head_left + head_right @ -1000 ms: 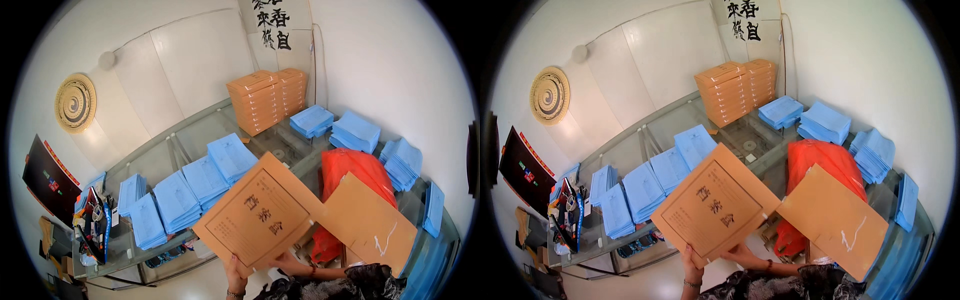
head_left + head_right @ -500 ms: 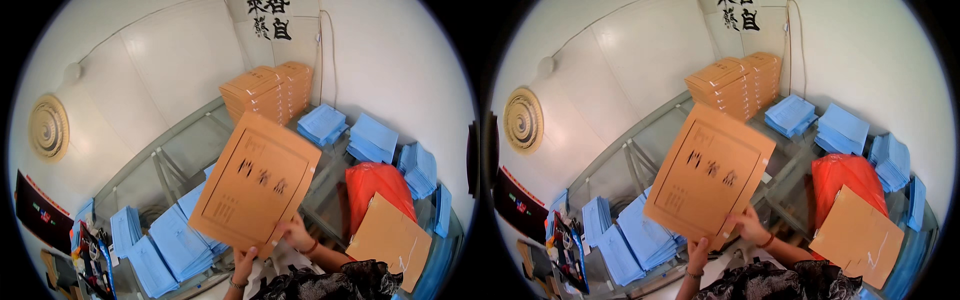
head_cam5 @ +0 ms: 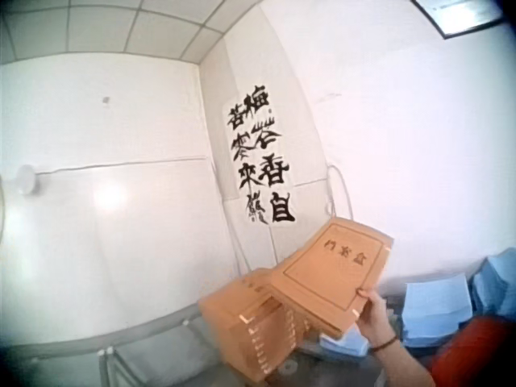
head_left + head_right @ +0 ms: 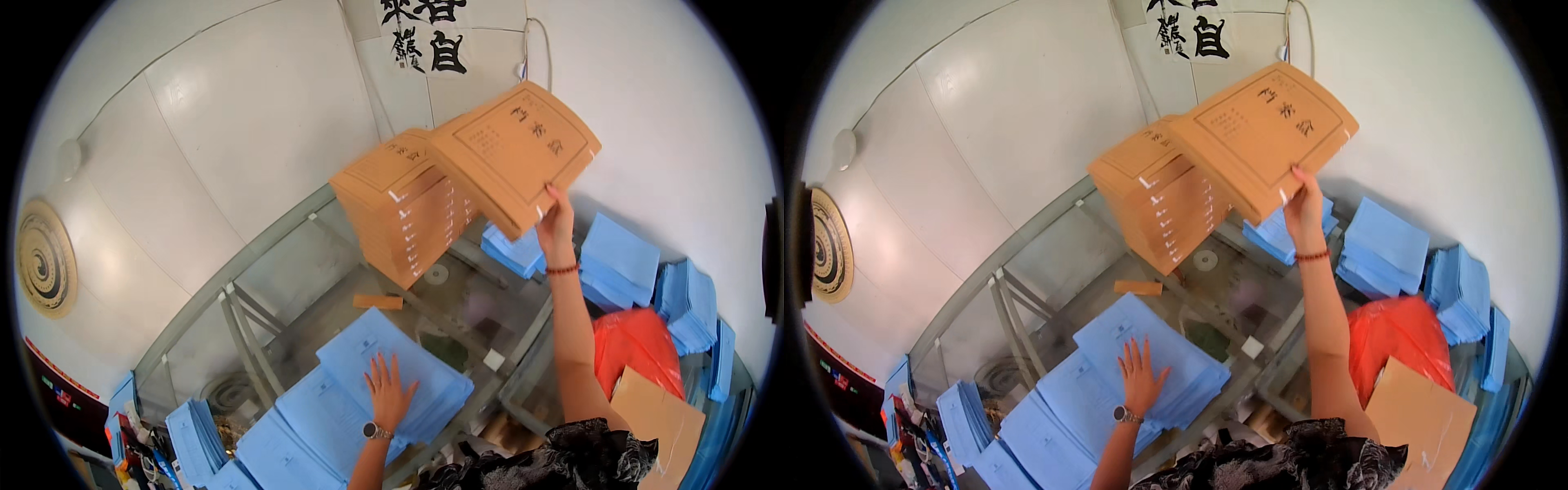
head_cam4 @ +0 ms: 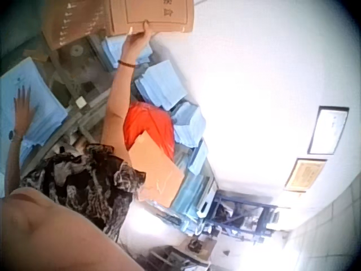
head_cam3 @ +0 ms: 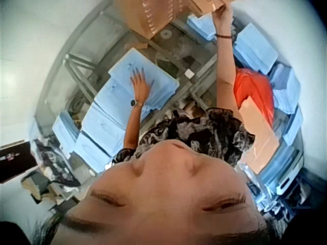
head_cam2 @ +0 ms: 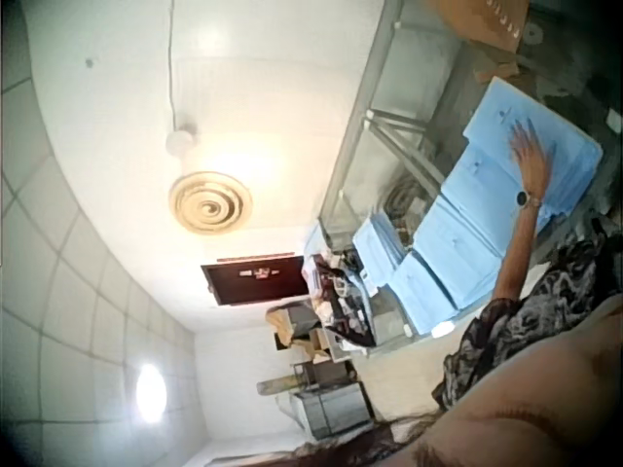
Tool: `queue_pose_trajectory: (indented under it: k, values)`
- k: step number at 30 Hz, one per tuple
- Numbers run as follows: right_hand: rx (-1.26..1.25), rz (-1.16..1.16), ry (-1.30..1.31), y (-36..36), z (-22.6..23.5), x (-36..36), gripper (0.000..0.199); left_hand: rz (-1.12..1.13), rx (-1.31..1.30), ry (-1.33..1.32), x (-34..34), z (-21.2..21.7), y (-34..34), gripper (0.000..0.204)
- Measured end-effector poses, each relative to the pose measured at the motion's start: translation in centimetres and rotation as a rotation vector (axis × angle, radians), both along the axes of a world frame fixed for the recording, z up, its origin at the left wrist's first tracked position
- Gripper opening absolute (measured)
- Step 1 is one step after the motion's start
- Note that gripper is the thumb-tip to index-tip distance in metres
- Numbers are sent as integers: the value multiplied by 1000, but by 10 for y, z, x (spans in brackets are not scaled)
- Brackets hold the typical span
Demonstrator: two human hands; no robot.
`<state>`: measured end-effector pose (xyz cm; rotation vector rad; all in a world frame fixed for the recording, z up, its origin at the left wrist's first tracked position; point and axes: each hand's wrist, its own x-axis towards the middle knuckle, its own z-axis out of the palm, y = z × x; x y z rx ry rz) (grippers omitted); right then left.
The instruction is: The person places a stack of blue documents into a cardboard box, ties them with a white string, and closes the box. They then stack the box with others and briefly handle a smartphone.
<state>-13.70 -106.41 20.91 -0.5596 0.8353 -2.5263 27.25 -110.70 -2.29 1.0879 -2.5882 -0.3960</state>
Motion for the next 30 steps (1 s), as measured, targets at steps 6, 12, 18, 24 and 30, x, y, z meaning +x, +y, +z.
queue_pose_trajectory:
  k: [6,12,18,24,30]
  values:
    - [-65,-11,64,-128,34,-137,38,37,9,-112,-9,-23,1,81]
    - [23,40,39,-233,10,-229,41,60,66,-154,-11,-2,6,81]
    - [392,193,60,-266,-53,-281,47,50,28,-157,-17,-4,-1,82]
    - [557,307,154,-256,-46,-241,57,85,91,-186,-9,-5,-1,80]
    - [1049,-7,263,-243,-40,-249,67,27,9,-172,-19,8,-5,75]
